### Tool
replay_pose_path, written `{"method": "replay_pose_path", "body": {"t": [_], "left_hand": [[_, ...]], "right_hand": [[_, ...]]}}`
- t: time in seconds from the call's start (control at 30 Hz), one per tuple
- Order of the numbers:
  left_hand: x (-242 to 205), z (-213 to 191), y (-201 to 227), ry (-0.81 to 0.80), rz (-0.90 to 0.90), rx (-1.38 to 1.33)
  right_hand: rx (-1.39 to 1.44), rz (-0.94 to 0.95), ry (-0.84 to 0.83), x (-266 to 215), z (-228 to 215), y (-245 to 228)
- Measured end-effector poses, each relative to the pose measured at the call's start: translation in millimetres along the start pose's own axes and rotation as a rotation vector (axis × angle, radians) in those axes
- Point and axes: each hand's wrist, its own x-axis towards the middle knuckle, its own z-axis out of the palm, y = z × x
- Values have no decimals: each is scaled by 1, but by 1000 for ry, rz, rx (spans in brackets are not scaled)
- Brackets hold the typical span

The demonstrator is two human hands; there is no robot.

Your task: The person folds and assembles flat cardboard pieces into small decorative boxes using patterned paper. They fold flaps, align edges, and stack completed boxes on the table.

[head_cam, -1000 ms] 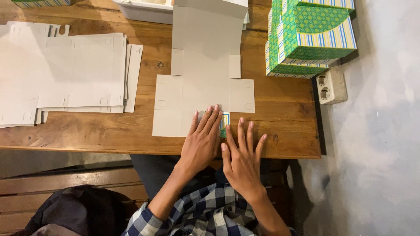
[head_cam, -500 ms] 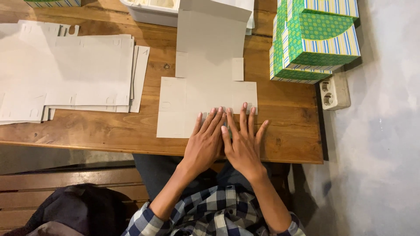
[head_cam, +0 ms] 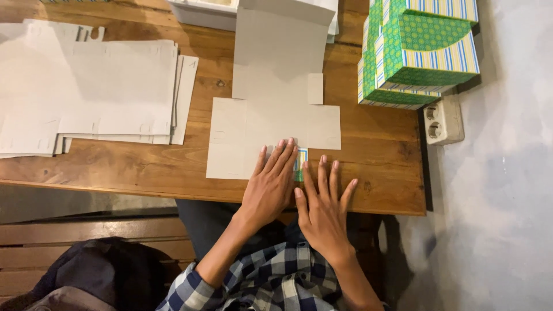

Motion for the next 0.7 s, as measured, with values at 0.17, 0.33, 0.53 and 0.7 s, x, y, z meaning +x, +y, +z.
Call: {"method": "replay_pose_path", "body": {"t": [0.17, 0.33, 0.53, 0.7], "left_hand": [[-1, -5, 3, 13, -5, 8], [0, -4, 2, 39, -4, -1], [1, 0, -1, 98, -18, -137], [-11, -28, -17, 327, -134, -480]], "right_hand": [[24, 10, -18, -17, -3, 2], [19, -4, 47, -9, -5, 3], [-28, -66, 117, 15, -3, 1], [35, -175, 195, 33, 0, -8]]}}
